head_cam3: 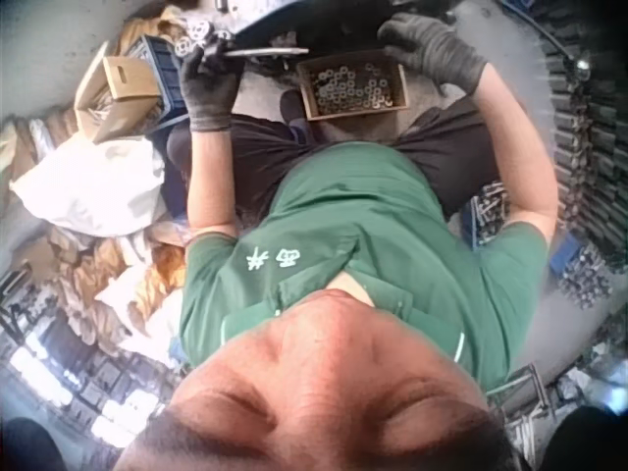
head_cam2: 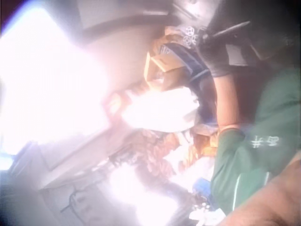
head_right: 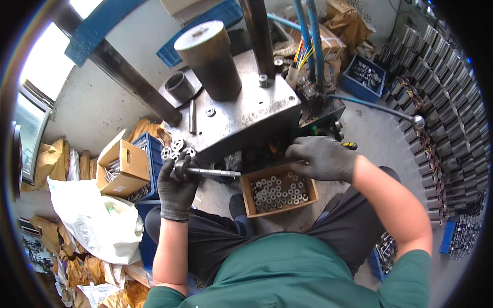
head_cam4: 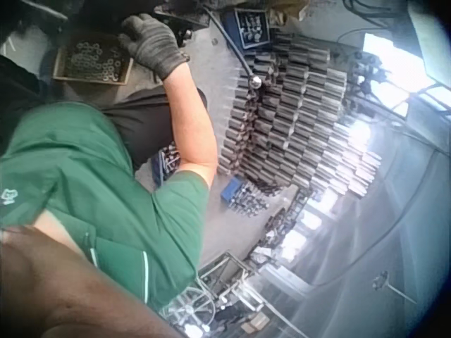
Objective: Assembling metal rings and bearings onto shafts using a manual press machine in a manufacturing setting.
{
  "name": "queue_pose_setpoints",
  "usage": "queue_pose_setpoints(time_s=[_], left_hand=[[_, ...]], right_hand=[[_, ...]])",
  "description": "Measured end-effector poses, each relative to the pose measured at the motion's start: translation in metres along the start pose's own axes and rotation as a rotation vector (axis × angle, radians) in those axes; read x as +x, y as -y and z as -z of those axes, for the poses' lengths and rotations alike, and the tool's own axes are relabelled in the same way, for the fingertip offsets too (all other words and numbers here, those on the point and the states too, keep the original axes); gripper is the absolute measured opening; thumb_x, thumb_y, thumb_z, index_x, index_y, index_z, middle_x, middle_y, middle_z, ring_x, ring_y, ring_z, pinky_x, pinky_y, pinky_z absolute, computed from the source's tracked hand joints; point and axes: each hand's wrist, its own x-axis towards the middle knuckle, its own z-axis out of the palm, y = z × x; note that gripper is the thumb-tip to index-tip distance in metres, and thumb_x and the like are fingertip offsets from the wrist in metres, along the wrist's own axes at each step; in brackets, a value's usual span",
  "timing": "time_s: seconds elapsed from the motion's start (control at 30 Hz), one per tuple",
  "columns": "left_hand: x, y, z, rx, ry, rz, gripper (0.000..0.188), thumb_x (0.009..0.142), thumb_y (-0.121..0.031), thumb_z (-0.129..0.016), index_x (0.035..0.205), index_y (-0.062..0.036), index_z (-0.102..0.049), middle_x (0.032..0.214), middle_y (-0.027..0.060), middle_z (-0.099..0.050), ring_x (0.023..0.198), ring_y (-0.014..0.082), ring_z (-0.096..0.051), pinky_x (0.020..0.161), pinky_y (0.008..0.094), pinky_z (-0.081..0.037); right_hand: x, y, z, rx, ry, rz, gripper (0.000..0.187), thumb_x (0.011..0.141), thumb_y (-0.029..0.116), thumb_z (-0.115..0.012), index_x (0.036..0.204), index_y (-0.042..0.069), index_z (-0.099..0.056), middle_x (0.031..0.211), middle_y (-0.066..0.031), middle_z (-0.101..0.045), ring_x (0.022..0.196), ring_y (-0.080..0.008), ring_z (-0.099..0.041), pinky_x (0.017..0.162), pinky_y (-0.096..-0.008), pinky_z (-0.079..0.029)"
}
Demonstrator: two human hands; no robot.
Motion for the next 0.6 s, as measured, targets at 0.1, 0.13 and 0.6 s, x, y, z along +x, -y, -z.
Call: queue_pose_setpoints(time_s=[0.1, 0.13, 0.6], left_hand=[[0.008, 0.011, -0.024, 0.140, 0.072, -0.026, 0.049, 0.083, 0.005, -0.065, 0.130, 0.0017, -0.051, 0.109, 0.0157, -0.064, 0.117, 0.0343, -0.058, 0.110, 0.0468, -0.044], [0.014, 0.017, -0.030, 0.191, 0.189, 0.022, 0.051, 0.082, 0.007, -0.065, 0.131, -0.0017, -0.053, 0.114, 0.0154, -0.065, 0.120, 0.0340, -0.059, 0.112, 0.0475, -0.043], [0.201, -0.073, -0.199, 0.485, 0.471, -1.017, 0.024, 0.089, -0.006, -0.072, 0.111, -0.0053, -0.063, 0.098, 0.0082, -0.068, 0.086, 0.0199, -0.067, 0.072, 0.0330, -0.057]], right_hand=[[-0.046, 0.017, 0.078, -0.225, -0.167, -0.032, 0.024, 0.088, 0.025, -0.069, 0.104, 0.008, -0.067, 0.095, -0.0133, -0.064, 0.093, -0.0357, -0.065, 0.083, -0.0454, -0.052], [-0.060, 0.026, 0.102, -0.331, -0.199, -0.065, 0.026, 0.086, 0.026, -0.070, 0.104, 0.008, -0.067, 0.095, -0.0139, -0.064, 0.094, -0.0359, -0.065, 0.084, -0.0455, -0.051], [-0.094, -0.009, 0.179, -0.470, 0.140, -0.548, 0.074, 0.081, 0.041, -0.067, 0.145, 0.006, -0.050, 0.106, -0.0268, -0.070, 0.096, -0.0418, -0.068, 0.087, -0.0505, -0.054]])
